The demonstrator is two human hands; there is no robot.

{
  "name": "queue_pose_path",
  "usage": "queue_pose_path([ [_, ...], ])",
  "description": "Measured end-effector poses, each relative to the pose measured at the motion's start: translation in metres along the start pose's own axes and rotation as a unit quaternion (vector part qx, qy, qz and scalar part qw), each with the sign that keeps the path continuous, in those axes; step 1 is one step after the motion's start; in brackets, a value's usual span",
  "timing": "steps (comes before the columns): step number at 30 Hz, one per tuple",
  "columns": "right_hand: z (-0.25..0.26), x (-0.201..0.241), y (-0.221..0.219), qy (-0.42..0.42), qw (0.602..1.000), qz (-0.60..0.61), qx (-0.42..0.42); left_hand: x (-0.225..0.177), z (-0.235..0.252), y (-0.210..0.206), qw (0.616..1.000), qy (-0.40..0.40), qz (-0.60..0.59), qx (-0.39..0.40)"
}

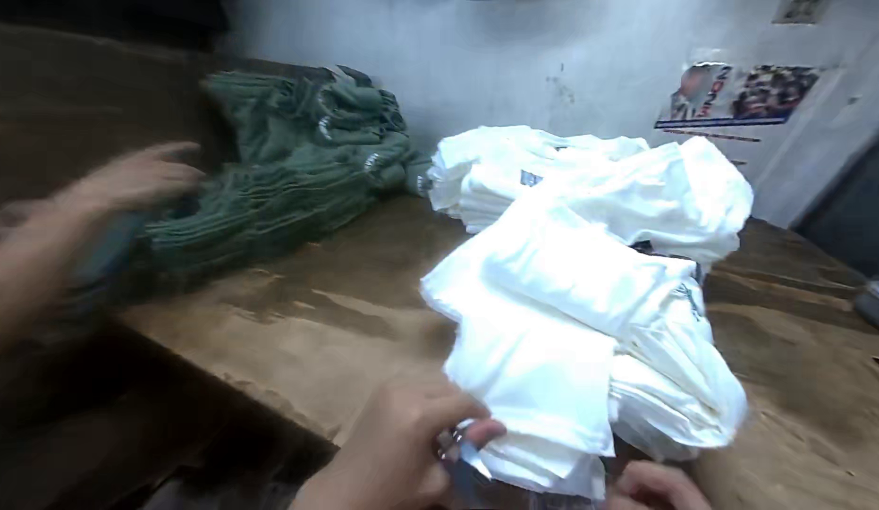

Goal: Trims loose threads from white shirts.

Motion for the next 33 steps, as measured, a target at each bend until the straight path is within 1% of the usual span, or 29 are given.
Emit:
queue_pose_path([
  [1,0.005,0.000,-0.005,0.021,0.997,-0.005,-0.075,-0.011,0.009,-0.006,0.998,0.037,-0.045,-0.025],
  [2,0.011,0.000,-0.009,0.040,0.991,-0.025,-0.127,-0.021,0.018,-0.014,0.993,0.071,-0.087,-0.043],
  [4,0.019,-0.005,-0.018,0.063,0.980,-0.077,-0.173,-0.034,0.030,-0.037,0.984,0.111,-0.127,-0.053],
  [6,0.017,-0.014,-0.019,0.095,0.970,-0.094,-0.203,-0.039,0.032,-0.054,0.984,0.116,-0.130,-0.030],
  [9,0.008,-0.020,-0.014,0.091,0.967,-0.039,-0.235,-0.034,0.025,-0.065,0.987,0.073,-0.138,-0.034],
  [11,0.006,-0.019,-0.013,0.072,0.966,-0.006,-0.247,-0.039,0.022,-0.065,0.992,0.030,-0.104,-0.057],
  [13,0.007,-0.017,-0.016,0.056,0.965,0.010,-0.257,-0.049,0.022,-0.063,0.995,-0.019,-0.046,-0.089],
  [15,0.009,-0.015,-0.020,0.058,0.962,0.026,-0.266,-0.058,0.025,-0.063,0.991,-0.059,0.010,-0.123],
  [17,0.008,-0.014,-0.024,0.064,0.965,0.037,-0.250,-0.061,0.028,-0.063,0.986,-0.080,0.043,-0.143],
  [19,0.003,-0.015,-0.023,0.062,0.976,0.009,-0.208,-0.060,0.028,-0.061,0.987,-0.070,0.046,-0.138],
  [21,-0.001,-0.014,-0.020,0.031,0.983,-0.048,-0.177,-0.056,0.027,-0.057,0.993,-0.044,0.024,-0.103],
  [23,-0.001,-0.013,-0.020,0.000,0.977,-0.072,-0.200,-0.051,0.024,-0.058,0.997,-0.038,0.000,-0.062],
  [24,0.001,-0.012,-0.023,-0.006,0.973,-0.074,-0.219,-0.049,0.022,-0.061,0.997,-0.041,-0.014,-0.061],
  [26,0.013,-0.011,-0.029,0.024,0.967,-0.034,-0.251,-0.046,0.025,-0.064,0.995,-0.041,-0.060,-0.070],
  [28,0.032,-0.015,-0.037,0.082,0.953,0.072,-0.283,-0.047,0.035,-0.058,0.992,-0.035,-0.106,-0.057],
  [29,0.040,-0.018,-0.040,0.097,0.942,0.134,-0.293,-0.046,0.039,-0.056,0.991,-0.029,-0.120,-0.048],
  [31,0.055,-0.023,-0.039,0.082,0.911,0.251,-0.317,-0.043,0.044,-0.055,0.991,-0.008,-0.125,-0.038],
  [33,0.066,-0.021,-0.031,0.034,0.879,0.336,-0.336,-0.034,0.044,-0.058,0.990,0.010,-0.137,-0.037],
])
Point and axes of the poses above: each hand's wrist, its own z-axis towards the middle knuckle, its own y-axis out of the back of the hand, x = y × z, the point moved 2 cm from there along z, towards the middle knuckle, and after that the axes turned 13 degrees about z, right-handed, at the moved point
